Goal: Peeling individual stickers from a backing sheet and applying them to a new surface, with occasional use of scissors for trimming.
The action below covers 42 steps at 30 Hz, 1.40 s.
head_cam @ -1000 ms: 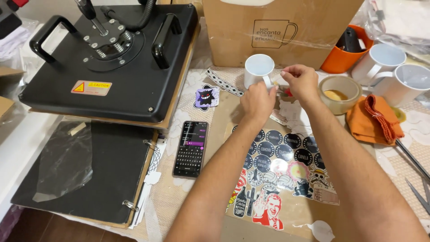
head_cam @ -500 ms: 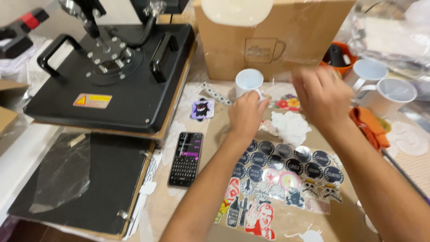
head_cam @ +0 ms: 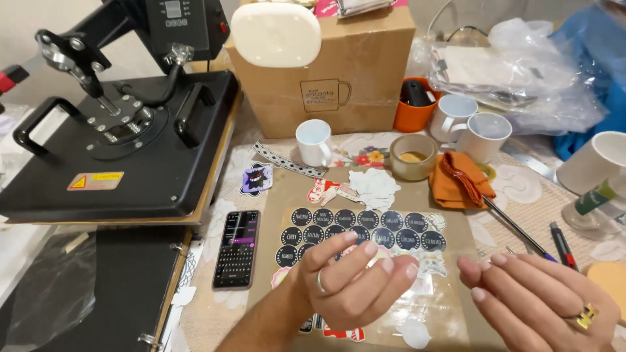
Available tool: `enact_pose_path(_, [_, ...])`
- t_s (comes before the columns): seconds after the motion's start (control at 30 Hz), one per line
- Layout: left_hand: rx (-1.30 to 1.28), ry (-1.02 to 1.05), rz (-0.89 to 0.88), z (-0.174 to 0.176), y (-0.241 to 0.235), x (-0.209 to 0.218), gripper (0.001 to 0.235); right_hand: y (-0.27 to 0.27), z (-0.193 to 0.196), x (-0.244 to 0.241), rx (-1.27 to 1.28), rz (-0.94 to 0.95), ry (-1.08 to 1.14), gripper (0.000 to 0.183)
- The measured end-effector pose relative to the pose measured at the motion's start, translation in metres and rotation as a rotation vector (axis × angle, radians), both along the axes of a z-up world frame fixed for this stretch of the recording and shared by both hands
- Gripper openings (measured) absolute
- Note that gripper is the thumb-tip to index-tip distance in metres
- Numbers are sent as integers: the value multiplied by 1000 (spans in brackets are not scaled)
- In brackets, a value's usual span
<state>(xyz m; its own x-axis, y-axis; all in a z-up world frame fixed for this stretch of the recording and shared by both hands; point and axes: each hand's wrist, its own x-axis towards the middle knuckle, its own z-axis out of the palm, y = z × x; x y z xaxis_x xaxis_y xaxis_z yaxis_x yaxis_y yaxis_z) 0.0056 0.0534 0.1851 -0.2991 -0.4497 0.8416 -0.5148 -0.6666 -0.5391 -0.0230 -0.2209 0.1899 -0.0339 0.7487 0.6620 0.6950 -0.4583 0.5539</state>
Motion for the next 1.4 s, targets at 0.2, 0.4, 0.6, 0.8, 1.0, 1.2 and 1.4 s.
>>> enact_pose_path(0.2, [39,38,13,7,0,-8,13,-1,0,2,-41,32,17,29])
enact_pose_path(0.4, [43,103,-59,9,-1,-9,6,-7,0,4,-153,24,46,34])
enact_pose_path(0.6, [25,53,-62,12,0,-7,6,-9,0,14,-161,87,-30,37])
enact_pose_path(0.8, [22,-43,-14,9,-1,-4,3,-11,-3,13,-210,108,-47,36])
enact_pose_path(1.0, [-8,-64,-81,1,-1,-3,26,-3,0,19,-115,144,-116,36])
enact_pose_path(1.2, [124,-81,125,-7,9,-12,29,-28,-27,53,430,154,499,39])
enact_pose_path(1.4, [228,-397,287,-50,14,9,42,3,-2,27,787,134,1493,26])
